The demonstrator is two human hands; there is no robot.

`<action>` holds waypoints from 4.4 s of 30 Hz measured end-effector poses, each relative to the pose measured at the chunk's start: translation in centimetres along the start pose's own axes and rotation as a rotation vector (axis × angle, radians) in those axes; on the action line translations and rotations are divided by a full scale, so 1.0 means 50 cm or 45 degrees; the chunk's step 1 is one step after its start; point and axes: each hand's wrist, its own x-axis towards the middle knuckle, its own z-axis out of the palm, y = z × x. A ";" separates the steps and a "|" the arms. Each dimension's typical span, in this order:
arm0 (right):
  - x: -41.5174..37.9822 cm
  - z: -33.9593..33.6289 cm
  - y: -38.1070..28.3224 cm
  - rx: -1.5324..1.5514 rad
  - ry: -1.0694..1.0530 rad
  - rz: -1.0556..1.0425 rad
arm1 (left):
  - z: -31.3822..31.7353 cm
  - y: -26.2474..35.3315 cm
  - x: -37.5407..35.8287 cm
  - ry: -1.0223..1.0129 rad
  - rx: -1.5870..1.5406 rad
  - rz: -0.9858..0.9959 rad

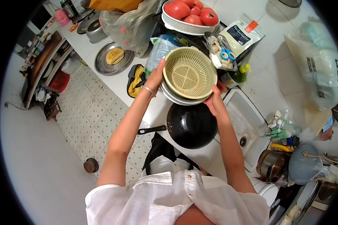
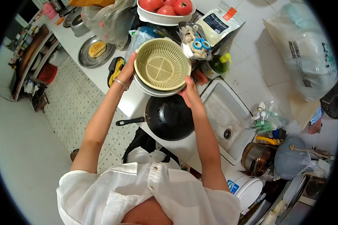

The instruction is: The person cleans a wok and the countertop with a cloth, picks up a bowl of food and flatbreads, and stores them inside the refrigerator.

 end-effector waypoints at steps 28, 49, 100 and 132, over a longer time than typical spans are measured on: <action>0.271 -0.118 0.027 -0.146 0.501 -0.473 | 0.037 -0.001 0.434 0.035 0.293 0.099; 0.405 -0.205 0.062 -1.487 0.738 -0.822 | 0.039 0.022 0.597 -0.092 1.052 0.693; -0.219 -0.033 0.381 -1.489 0.232 -0.513 | -0.068 -0.054 -0.648 -0.297 0.568 -0.497; -0.495 0.230 0.012 -1.675 0.486 -0.541 | 0.004 -0.151 -0.542 -0.057 1.353 0.323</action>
